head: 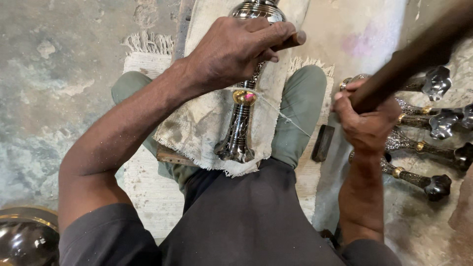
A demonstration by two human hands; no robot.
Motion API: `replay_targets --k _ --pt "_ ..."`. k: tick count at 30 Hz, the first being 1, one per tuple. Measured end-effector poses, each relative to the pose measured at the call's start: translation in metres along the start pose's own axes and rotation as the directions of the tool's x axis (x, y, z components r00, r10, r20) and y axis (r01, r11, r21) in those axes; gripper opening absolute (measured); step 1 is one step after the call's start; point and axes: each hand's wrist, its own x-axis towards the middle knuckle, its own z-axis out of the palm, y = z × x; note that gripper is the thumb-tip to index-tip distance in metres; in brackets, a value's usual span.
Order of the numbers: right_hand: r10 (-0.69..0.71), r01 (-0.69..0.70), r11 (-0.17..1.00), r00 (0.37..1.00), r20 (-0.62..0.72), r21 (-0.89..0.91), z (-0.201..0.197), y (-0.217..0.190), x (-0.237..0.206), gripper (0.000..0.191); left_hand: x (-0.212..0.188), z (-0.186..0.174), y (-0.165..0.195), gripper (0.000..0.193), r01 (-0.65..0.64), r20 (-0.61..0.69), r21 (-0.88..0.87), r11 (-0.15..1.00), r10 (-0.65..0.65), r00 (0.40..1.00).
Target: The person sits on the floor with an ornate metal vase held on a cloth pad on their lap and engraves decorative patterns into its surface, holding a small chisel against the metal and striking it with a wooden mallet, repositioning the chisel repeatedly to work different areas of the pattern.
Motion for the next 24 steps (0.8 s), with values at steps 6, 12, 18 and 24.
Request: replay_targets --k 6,12,18,24 --pt "-0.174 0.174 0.984 0.985 0.008 0.023 0.002 0.009 0.008 0.021 -0.002 0.004 -0.004 0.036 -0.030 0.001 -0.012 0.999 0.030 1.000" --pt "-0.182 0.183 0.980 0.983 0.024 -0.073 0.009 0.014 0.009 0.022 -0.005 0.000 -0.005 0.037 -0.003 0.018 -0.063 0.998 0.004 1.000" --pt "-0.210 0.212 0.970 0.977 0.030 -0.114 0.009 0.010 0.013 0.025 -0.003 -0.003 -0.007 0.036 -0.031 0.016 -0.076 0.997 0.032 0.999" --pt "-0.266 0.266 0.944 0.964 0.028 -0.195 0.013 0.004 0.019 0.024 -0.002 -0.006 -0.011 0.038 0.034 0.116 0.010 0.999 -0.035 0.993"
